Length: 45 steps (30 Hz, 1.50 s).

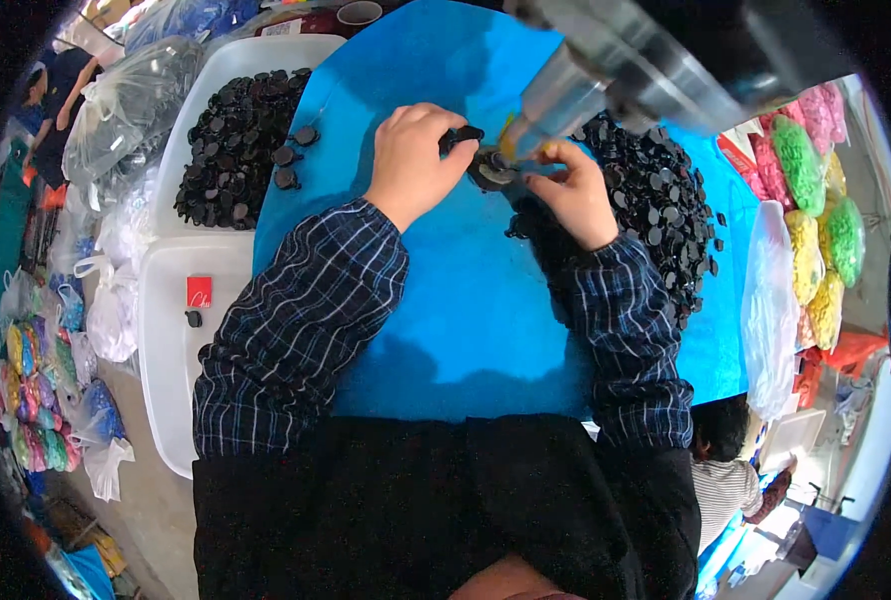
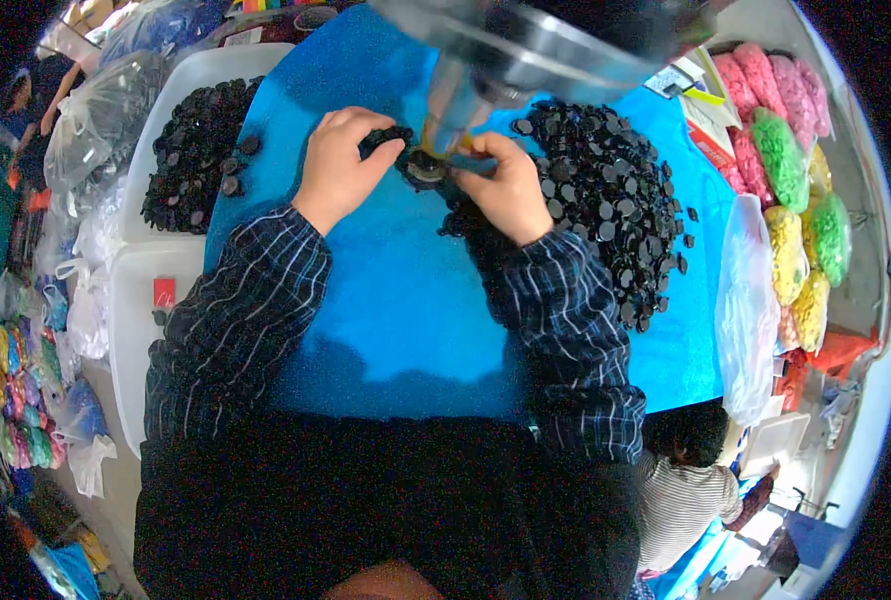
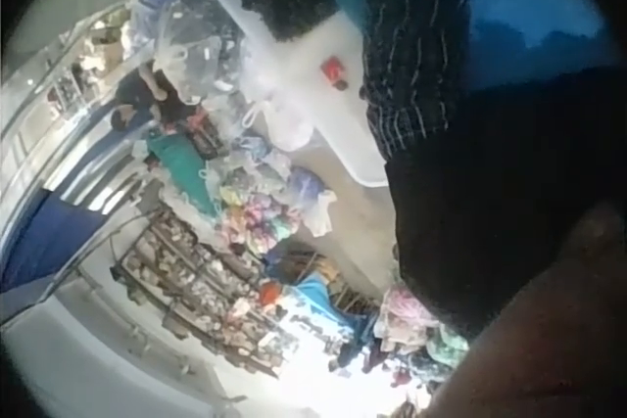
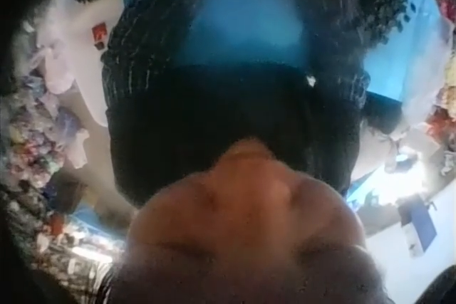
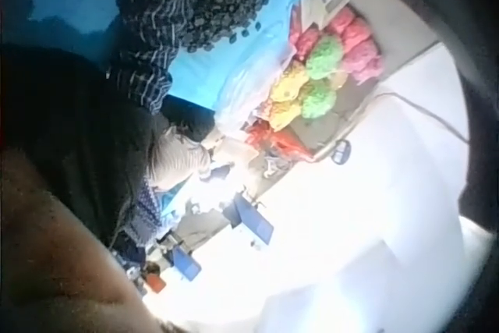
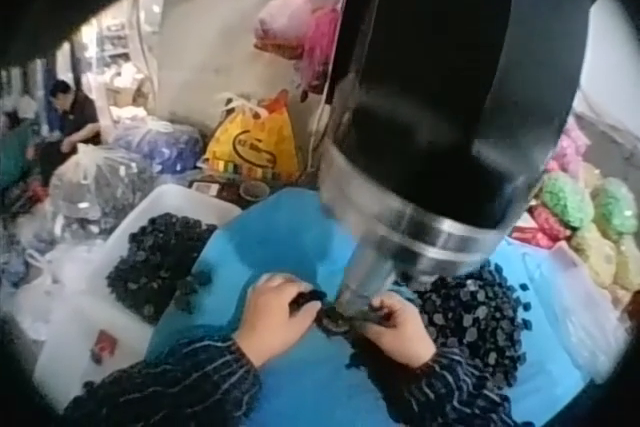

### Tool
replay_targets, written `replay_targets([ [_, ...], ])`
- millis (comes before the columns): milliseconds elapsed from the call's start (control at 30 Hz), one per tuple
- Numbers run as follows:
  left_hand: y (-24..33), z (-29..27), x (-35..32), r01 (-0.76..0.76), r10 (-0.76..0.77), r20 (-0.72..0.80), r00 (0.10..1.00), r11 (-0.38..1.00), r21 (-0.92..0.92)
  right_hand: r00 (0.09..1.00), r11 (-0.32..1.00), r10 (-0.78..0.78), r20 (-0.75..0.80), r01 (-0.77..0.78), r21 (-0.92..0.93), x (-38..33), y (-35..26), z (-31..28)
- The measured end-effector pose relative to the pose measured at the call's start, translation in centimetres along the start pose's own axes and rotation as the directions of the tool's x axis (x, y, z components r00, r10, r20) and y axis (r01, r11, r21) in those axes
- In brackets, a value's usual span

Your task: Assembling small mechanical components at a workstation and placing them into a plastic bag.

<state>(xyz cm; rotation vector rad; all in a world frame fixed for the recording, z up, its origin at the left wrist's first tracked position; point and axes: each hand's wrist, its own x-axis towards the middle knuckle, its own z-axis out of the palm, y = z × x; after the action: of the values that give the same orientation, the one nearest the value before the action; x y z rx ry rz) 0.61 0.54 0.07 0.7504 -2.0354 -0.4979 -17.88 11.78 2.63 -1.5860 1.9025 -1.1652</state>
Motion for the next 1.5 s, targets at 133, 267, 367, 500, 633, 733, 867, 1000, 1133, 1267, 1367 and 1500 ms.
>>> replay_targets([
  [133, -0.1, 0.4, 0.0, -0.015, 0.016, 0.032, 0.999, 1.000, -0.006, 0.959, 0.845, 0.007, 0.284, 0.146, -0.515, -0.9, -0.5, -1.7],
  [267, -0.2, 0.3, 0.0, 0.007, -0.004, 0.072, 0.997, 0.999, -0.043, 0.973, 0.919, 0.034, 0.229, 0.060, -0.391, -1.1, -0.4, -1.4],
  [367, 0.1, 0.2, 0.0, -0.101, 0.109, 0.064, 0.992, 0.987, -0.123, 0.992, 0.970, 0.061, 0.115, -0.031, -0.242, -1.0, 0.2, -1.3],
  [500, 1.1, 0.7, -0.1, -0.217, 0.221, 0.086, 0.972, 0.975, -0.053, 0.996, 0.985, 0.095, 0.005, -0.094, 0.148, -0.5, 0.9, -0.9],
  [633, 0.7, 0.6, 0.3, -0.111, 0.111, 0.035, 0.993, 0.994, -0.002, 0.996, 0.986, -0.006, -0.084, 0.020, 0.166, 0.2, 0.7, 1.2],
  [733, 0.1, 0.2, 0.3, -0.037, 0.037, 0.018, 0.999, 0.999, -0.001, 0.994, 0.994, -0.037, -0.102, 0.047, 0.100, 0.2, -0.1, 1.3],
  [867, 0.0, 0.1, 0.0, -0.004, 0.004, 0.051, 0.999, 1.000, -0.005, 0.985, 0.977, -0.174, 0.014, 0.174, -0.124, -1.2, -1.2, -1.3],
  [1000, 0.2, 0.2, 0.1, 0.001, 0.000, 0.073, 0.997, 1.000, -0.011, 0.891, 0.809, -0.314, 0.328, 0.432, -0.399, -2.4, -1.4, -2.3],
  [1133, 0.3, 0.2, 0.3, -0.066, 0.070, 0.059, 0.996, 0.996, -0.062, 0.934, 0.992, 0.087, 0.346, -0.050, -0.116, -1.7, -0.3, -2.4],
  [1267, 0.9, 0.7, 0.3, -0.173, 0.182, 0.080, 0.980, 0.979, -0.104, 0.958, 0.853, 0.190, 0.215, -0.269, 0.447, -0.7, 1.3, -2.3],
  [1367, 1.1, 0.8, 0.2, -0.200, 0.198, 0.096, 0.976, 0.980, 0.014, 0.989, 0.735, 0.085, 0.125, -0.147, 0.663, -0.1, 2.0, -0.5],
  [1500, 0.0, 0.2, 0.3, -0.005, 0.005, 0.030, 1.000, 1.000, 0.012, 1.000, 0.909, -0.005, 0.031, -0.009, 0.417, 0.4, 2.3, 1.5],
])
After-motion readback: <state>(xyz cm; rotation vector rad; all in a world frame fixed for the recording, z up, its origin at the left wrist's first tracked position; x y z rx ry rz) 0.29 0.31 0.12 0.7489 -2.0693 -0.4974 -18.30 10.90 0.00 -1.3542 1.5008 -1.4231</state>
